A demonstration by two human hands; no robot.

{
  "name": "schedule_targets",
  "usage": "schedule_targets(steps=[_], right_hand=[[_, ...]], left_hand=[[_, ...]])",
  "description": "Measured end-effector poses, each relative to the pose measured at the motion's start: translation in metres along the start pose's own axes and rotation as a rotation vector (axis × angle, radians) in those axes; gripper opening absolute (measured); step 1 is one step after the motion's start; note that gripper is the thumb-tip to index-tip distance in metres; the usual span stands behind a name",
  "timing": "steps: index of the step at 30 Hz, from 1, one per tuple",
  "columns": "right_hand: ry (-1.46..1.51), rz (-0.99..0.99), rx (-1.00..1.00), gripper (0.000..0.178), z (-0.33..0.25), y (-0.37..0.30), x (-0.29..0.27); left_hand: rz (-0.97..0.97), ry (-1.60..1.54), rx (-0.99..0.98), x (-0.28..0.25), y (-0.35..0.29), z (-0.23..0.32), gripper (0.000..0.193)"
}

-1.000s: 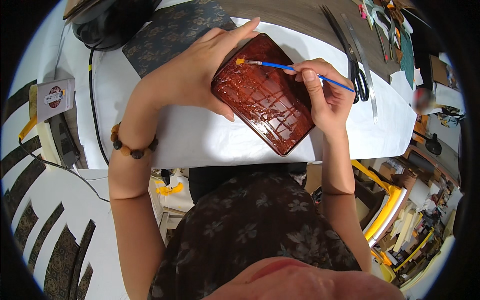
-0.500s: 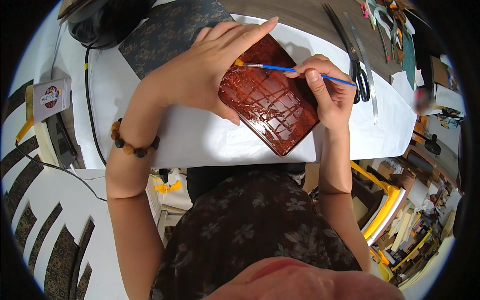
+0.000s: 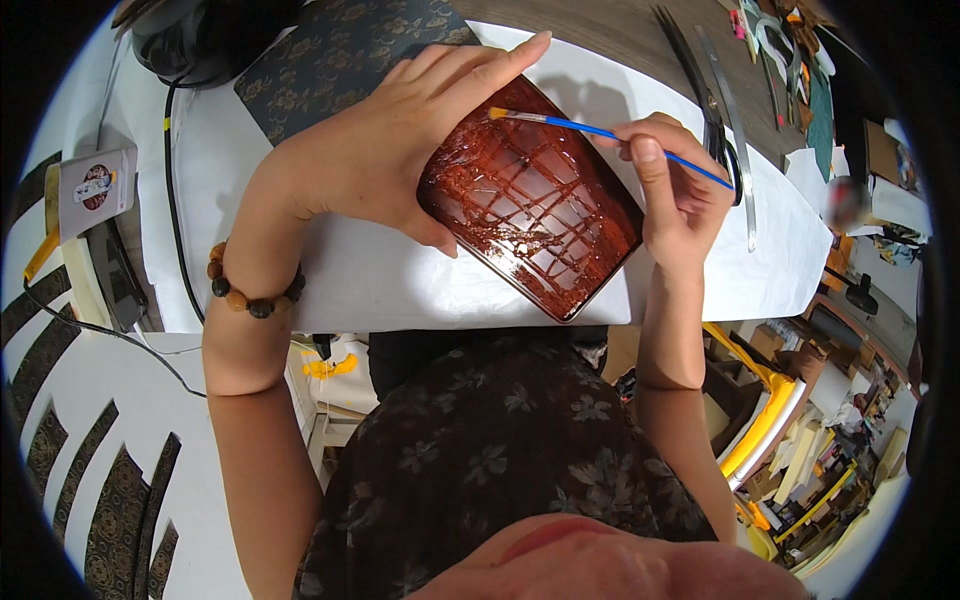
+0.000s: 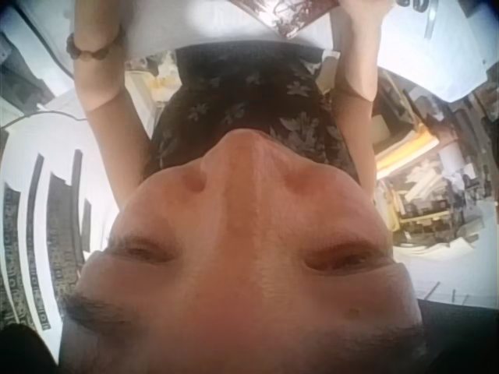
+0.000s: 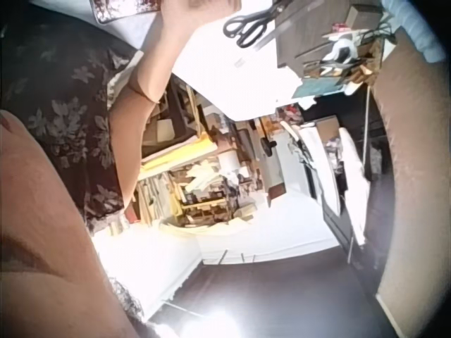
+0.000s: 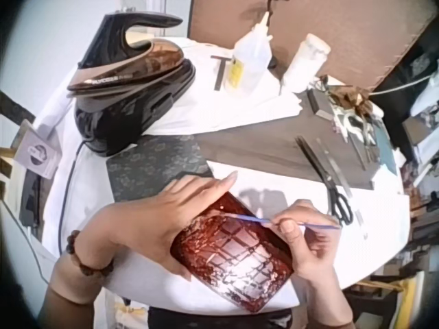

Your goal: The person uses a small brush to apply a clear finish to the surface of a rectangular wooden object. They then place a patterned fabric piece onto the finished surface and smooth it down with their hands.

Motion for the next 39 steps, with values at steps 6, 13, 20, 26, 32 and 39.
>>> schedule_targets(steps=[6, 13, 20, 26, 32, 39], right_hand=[[-0.031, 0.107, 0.038, 0.01, -0.004, -0.005, 0.005], [-0.067, -0.113, -0.149, 0.01, -0.022, -0.011, 0.022], [-0.155, 0.091, -0.014, 0.009, -0.01, -0.008, 0.01], [-0.118, 0.034, -0.006, 0.01, -0.008, -0.009, 0.014], [-0.191, 0.013, -0.123, 0.01, -0.015, -0.013, 0.012], [-0.106, 0.167, 0.041, 0.011, -0.011, -0.013, 0.009]], left_hand=[[-0.003, -0.088, 0.041, 0.004, 0.001, -0.009, 0.149], [-0.013, -0.113, 0.05, 0.001, 0.002, -0.01, 0.147], [-0.033, -0.16, 0.042, 0.0, 0.0, -0.009, 0.143], [-0.036, -0.155, 0.036, -0.001, 0.0, -0.009, 0.143], [-0.034, -0.178, 0.029, 0.001, 0.0, -0.009, 0.145], [-0.054, -0.155, 0.027, -0.001, 0.0, -0.007, 0.142]])
Point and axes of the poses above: each hand's wrist, its own y-axis towards the middle knuckle, its own x-axis out of the palm, z = x × y, the point moved 2 cm from there along y, towards the middle knuckle, and after that the axes turned 2 degrees about -y, right-handed, at the moved point
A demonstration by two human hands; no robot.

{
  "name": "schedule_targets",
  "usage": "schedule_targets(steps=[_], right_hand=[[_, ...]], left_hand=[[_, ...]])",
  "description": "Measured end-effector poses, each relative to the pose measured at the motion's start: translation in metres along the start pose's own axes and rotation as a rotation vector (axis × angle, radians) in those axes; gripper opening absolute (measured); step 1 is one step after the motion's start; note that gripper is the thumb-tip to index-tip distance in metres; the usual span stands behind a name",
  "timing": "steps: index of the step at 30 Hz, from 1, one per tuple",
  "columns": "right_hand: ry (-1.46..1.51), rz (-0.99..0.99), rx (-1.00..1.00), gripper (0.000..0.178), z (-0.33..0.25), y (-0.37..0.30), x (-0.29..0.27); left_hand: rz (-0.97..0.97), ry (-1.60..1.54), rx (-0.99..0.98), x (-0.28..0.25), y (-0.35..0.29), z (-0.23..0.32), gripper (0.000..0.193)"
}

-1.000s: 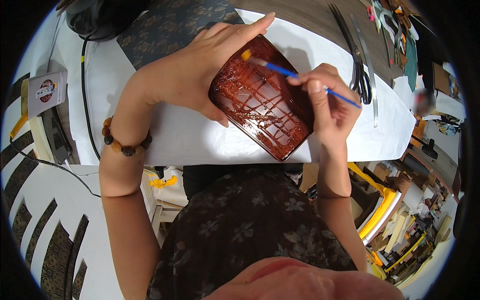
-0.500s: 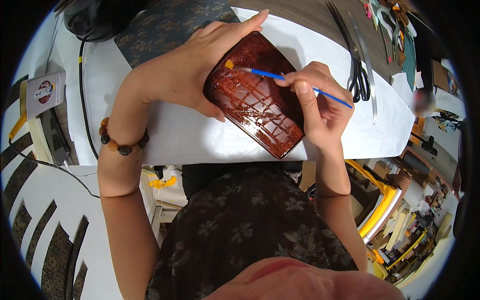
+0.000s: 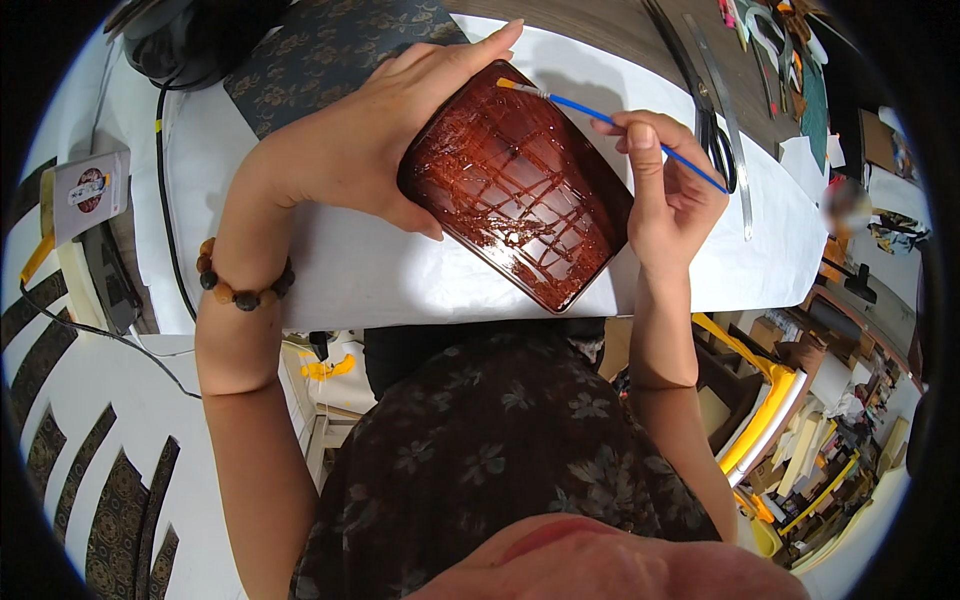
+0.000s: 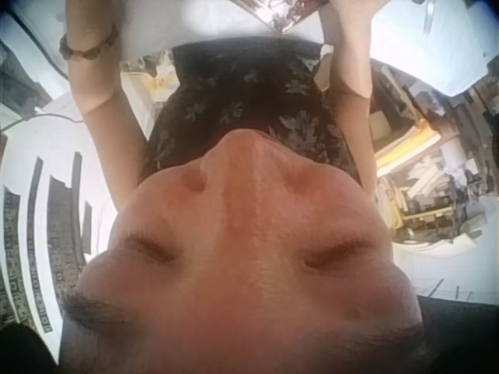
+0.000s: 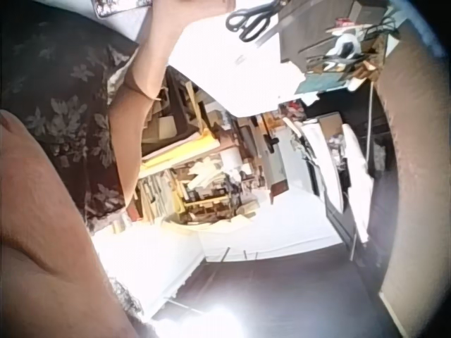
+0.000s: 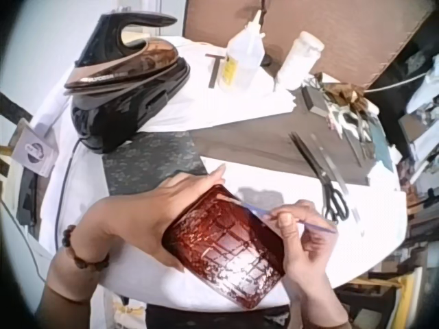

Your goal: The person uses a small brush to apply a clear finish to the surface of a rectangular wooden object. They then place a patterned fabric piece onto the finished surface and smooth it down with their hands.

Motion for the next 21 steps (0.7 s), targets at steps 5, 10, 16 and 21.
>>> schedule_targets(steps=[5, 10, 16, 21], right_hand=[[-0.016, -0.273, -0.183, 0.011, -0.015, -0.01, 0.004], [-0.067, -0.076, -0.031, 0.012, -0.003, -0.008, -0.005], [-0.065, -0.105, -0.096, 0.013, -0.009, -0.013, 0.001], [-0.02, -0.299, -0.261, 0.009, -0.022, -0.02, 0.007]], left_hand=[[-0.022, 0.004, -0.023, 0.0, -0.002, 0.001, 0.139], [-0.015, 0.003, -0.011, 0.001, -0.001, 0.0, 0.138], [-0.03, 0.026, 0.002, -0.001, -0.001, 0.0, 0.135], [-0.019, 0.038, 0.043, 0.002, -0.004, -0.004, 0.134]])
Point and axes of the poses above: each hand's wrist, its own y-axis towards the middle knuckle, its own x-axis out of the palm, z = x × y, the point moved 2 cm from there along y, towards the middle knuckle, and after that the axes turned 2 degrees about -y, right-handed, at the moved point
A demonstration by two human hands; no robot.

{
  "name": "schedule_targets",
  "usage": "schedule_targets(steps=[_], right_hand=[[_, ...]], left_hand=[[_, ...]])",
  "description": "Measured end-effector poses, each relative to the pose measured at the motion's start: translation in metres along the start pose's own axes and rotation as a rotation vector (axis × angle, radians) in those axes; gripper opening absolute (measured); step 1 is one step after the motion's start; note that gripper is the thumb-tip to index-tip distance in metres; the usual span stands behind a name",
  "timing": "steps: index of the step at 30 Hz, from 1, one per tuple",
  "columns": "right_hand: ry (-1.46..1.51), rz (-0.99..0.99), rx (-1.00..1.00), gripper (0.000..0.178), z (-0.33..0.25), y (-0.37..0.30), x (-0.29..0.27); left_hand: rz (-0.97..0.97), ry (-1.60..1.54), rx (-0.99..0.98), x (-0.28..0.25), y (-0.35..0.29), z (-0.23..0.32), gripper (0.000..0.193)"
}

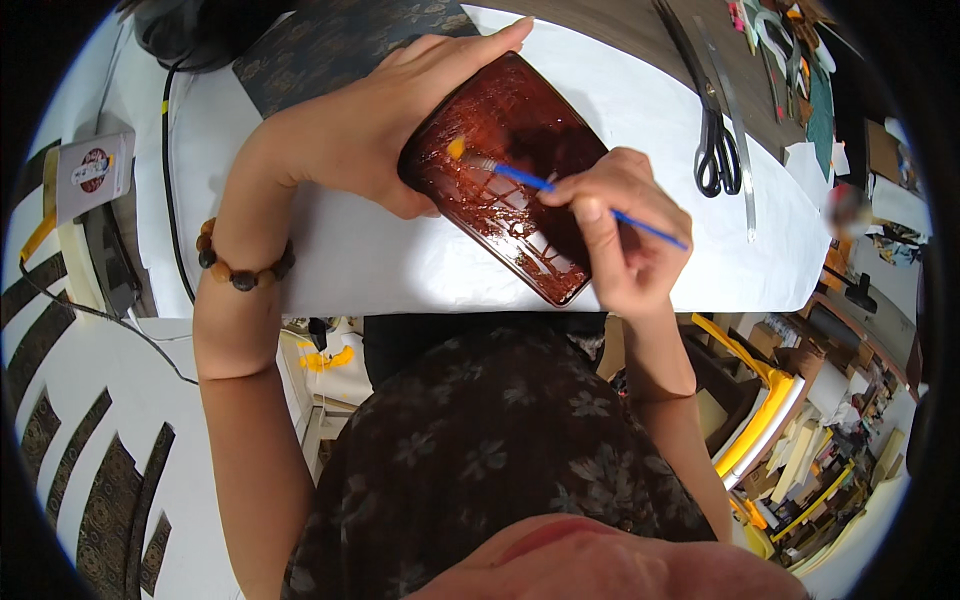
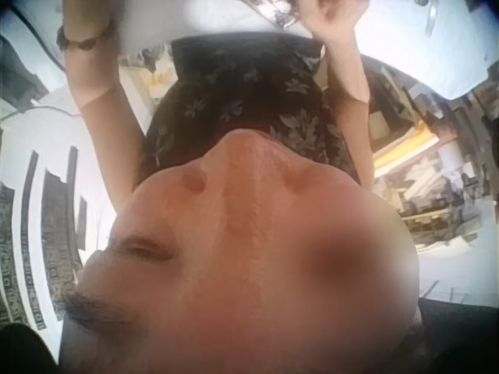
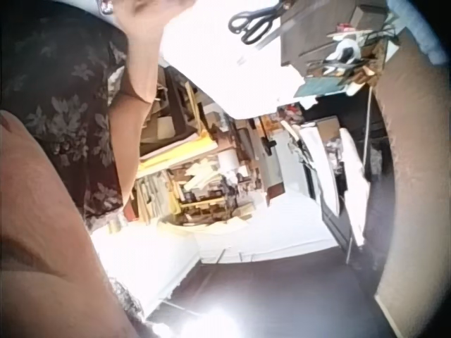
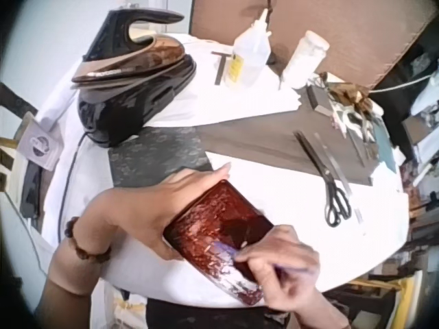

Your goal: The person uses a small brush to apply a clear finish to the surface of a rectangular wooden object. They then place a patterned fabric piece onto the finished surface and smooth it down with their hands.

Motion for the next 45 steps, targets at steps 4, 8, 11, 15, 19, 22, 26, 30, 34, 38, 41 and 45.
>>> schedule_targets(steps=[4, 8, 11, 15, 19, 22, 26, 30, 34, 38, 41, 45], right_hand=[[0.069, 0.11, 0.079, 0.007, -0.004, 0.004, 0.002], [0.026, -0.05, 0.031, 0.007, -0.004, 0.006, 0.005], [0.054, -0.003, 0.048, 0.006, -0.009, 0.004, -0.003], [0.061, -0.009, -0.009, 0.008, -0.01, 0.011, 0.014], [0.066, -0.067, 0.034, 0.007, -0.01, 0.009, -0.007], [0.135, 0.015, -0.033, 0.006, -0.013, 0.017, 0.008], [0.058, -0.039, -0.081, 0.004, -0.008, 0.02, 0.018], [0.053, -0.082, -0.005, 0.007, -0.007, 0.015, 0.003], [0.135, 0.02, 0.023, 0.008, -0.011, 0.016, 0.008], [0.1, -0.03, -0.05, 0.005, -0.006, 0.021, 0.015], [0.088, -0.048, -0.07, 0.005, -0.005, 0.022, 0.016], [0.058, -0.065, -0.09, 0.004, -0.005, 0.021, 0.016]], left_hand=[[0.001, -0.009, 0.023, -0.002, 0.0, -0.002, 0.134], [0.188, -0.03, 0.045, 0.006, 0.005, 0.007, 0.115], [0.013, -0.047, 0.053, -0.004, 0.003, 0.0, 0.128], [-0.076, -0.112, 0.07, -0.008, 0.002, -0.003, 0.133], [-0.054, -0.095, 0.1, -0.007, 0.0, -0.005, 0.134], [-0.064, -0.101, 0.103, -0.008, 0.0, -0.005, 0.135], [-0.076, -0.132, 0.105, -0.008, 0.0, -0.008, 0.134], [-0.063, -0.12, 0.103, -0.007, -0.003, -0.007, 0.134], [-0.085, -0.142, 0.094, -0.01, 0.0, 0.0, 0.133], [-0.081, -0.124, 0.101, -0.007, -0.001, -0.007, 0.133], [-0.081, -0.139, 0.107, -0.007, -0.001, -0.007, 0.132], [-0.088, -0.144, 0.118, -0.006, -0.001, -0.008, 0.132]])
Point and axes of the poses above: each hand's wrist, its own y-axis towards the middle knuckle, its own x-axis out of the palm, z = x × y, the point moved 2 cm from there along y, towards the middle knuckle, and after that the axes turned 2 degrees about -y, right-handed, at the moved point
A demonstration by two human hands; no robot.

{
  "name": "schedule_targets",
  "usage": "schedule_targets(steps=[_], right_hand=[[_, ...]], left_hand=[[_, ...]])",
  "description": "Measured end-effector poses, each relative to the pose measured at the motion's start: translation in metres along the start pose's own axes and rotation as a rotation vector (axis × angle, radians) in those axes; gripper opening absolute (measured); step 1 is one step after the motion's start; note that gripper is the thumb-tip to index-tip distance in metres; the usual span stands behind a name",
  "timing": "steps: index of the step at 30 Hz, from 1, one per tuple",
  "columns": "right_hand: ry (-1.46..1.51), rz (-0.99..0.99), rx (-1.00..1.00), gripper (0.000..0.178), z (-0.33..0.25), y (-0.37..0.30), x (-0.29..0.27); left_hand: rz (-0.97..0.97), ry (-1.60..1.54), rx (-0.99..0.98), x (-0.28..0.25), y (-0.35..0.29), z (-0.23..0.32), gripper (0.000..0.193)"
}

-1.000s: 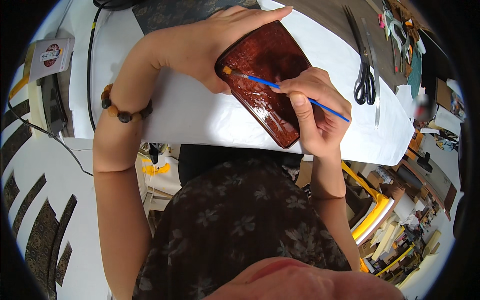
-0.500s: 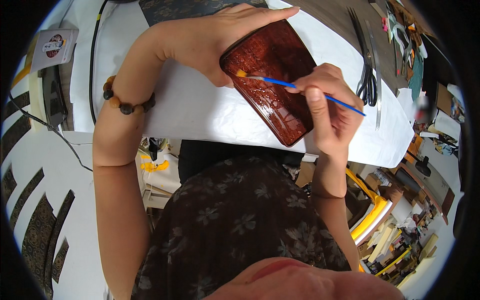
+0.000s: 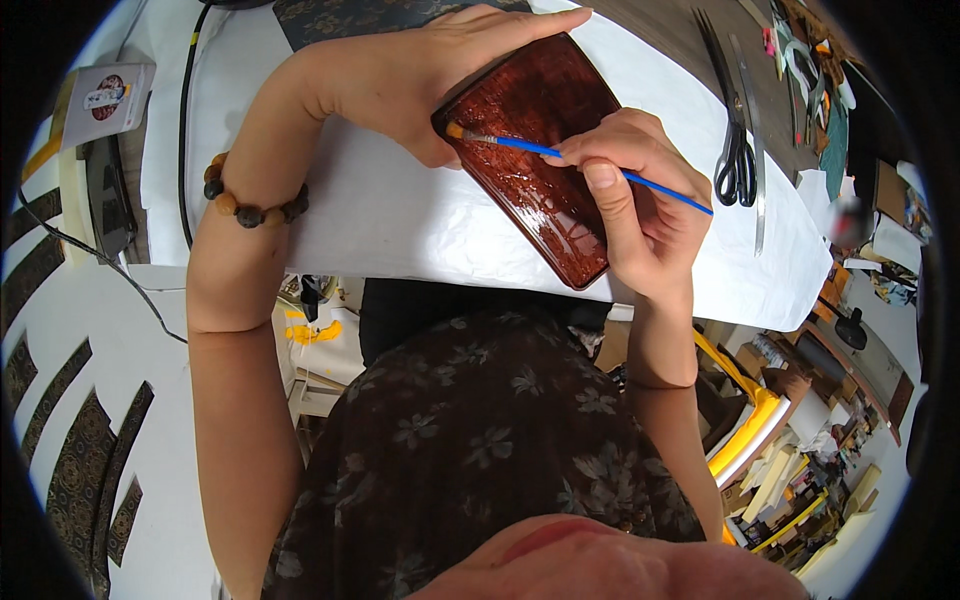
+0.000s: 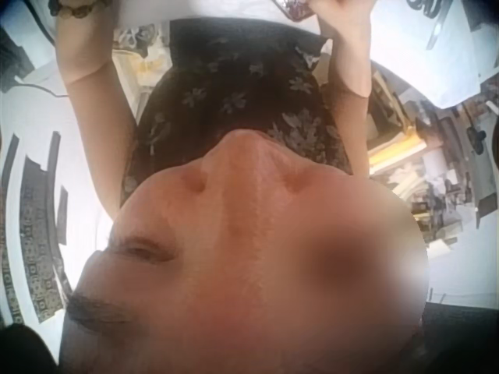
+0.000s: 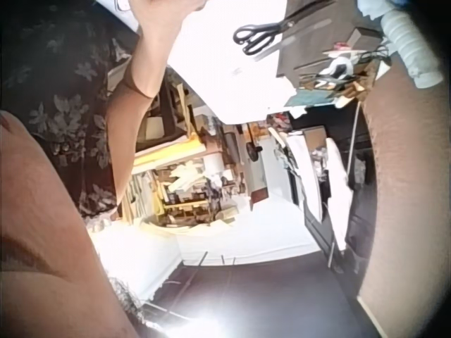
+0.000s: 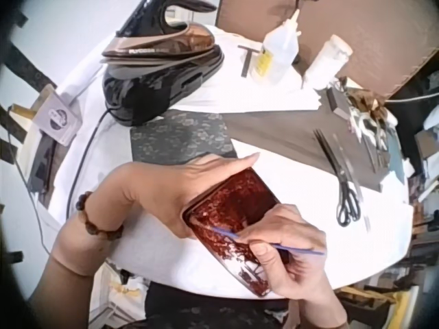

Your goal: The person uses a small brush to apply a clear finish to the surface of a rectangular wooden object. They then place a patterned fabric piece onto the finished surface and smooth it down with their hands.

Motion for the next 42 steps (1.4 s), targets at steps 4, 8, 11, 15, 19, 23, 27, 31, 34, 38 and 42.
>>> schedule_targets(steps=[4, 8, 11, 15, 19, 23, 27, 31, 34, 38, 42], right_hand=[[-0.011, -0.02, 0.027, 0.004, -0.004, -0.001, -0.005], [0.028, 0.034, 0.014, 0.004, -0.001, 0.0, -0.002], [0.057, 0.058, 0.023, 0.004, 0.003, -0.001, 0.003], [0.059, 0.061, 0.035, 0.004, 0.005, -0.001, 0.005], [0.052, 0.033, 0.038, 0.003, 0.004, -0.001, 0.004], [0.018, 0.0, 0.034, 0.004, 0.003, -0.001, 0.001], [0.002, -0.015, 0.037, 0.004, 0.001, -0.004, -0.004], [0.008, -0.019, 0.06, 0.004, -0.001, -0.01, -0.011], [-0.007, -0.054, 0.061, 0.005, -0.003, -0.015, -0.025], [0.072, 0.056, 0.092, 0.007, -0.004, -0.018, -0.029], [-0.045, -0.019, -0.003, 0.008, 0.002, -0.014, -0.01]], left_hand=[[0.0, -0.006, -0.022, 0.001, -0.001, -0.001, 0.132], [-0.029, -0.018, -0.056, -0.002, -0.001, 0.002, 0.132], [-0.041, -0.027, -0.06, -0.001, 0.0, 0.003, 0.132], [-0.043, -0.034, -0.045, -0.001, -0.001, 0.002, 0.132], [-0.051, -0.034, -0.061, -0.002, 0.0, 0.002, 0.132], [-0.058, -0.017, -0.076, -0.003, 0.0, 0.002, 0.132], [-0.056, -0.003, -0.07, -0.003, 0.0, 0.002, 0.132], [-0.057, -0.014, -0.066, -0.004, 0.001, 0.001, 0.133], [-0.061, -0.003, -0.066, -0.004, 0.001, 0.001, 0.134], [-0.054, 0.096, -0.121, -0.006, 0.004, 0.011, 0.142], [-0.033, 0.069, -0.081, -0.001, 0.006, 0.001, 0.148]])
Point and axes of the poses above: each hand's wrist, its own y-axis towards the middle knuckle, its own x-axis out of the palm, z = x × y, the point moved 2 cm from there along y, towards the middle knuckle, and after that the axes turned 2 degrees about -y, right-handed, at the moved point
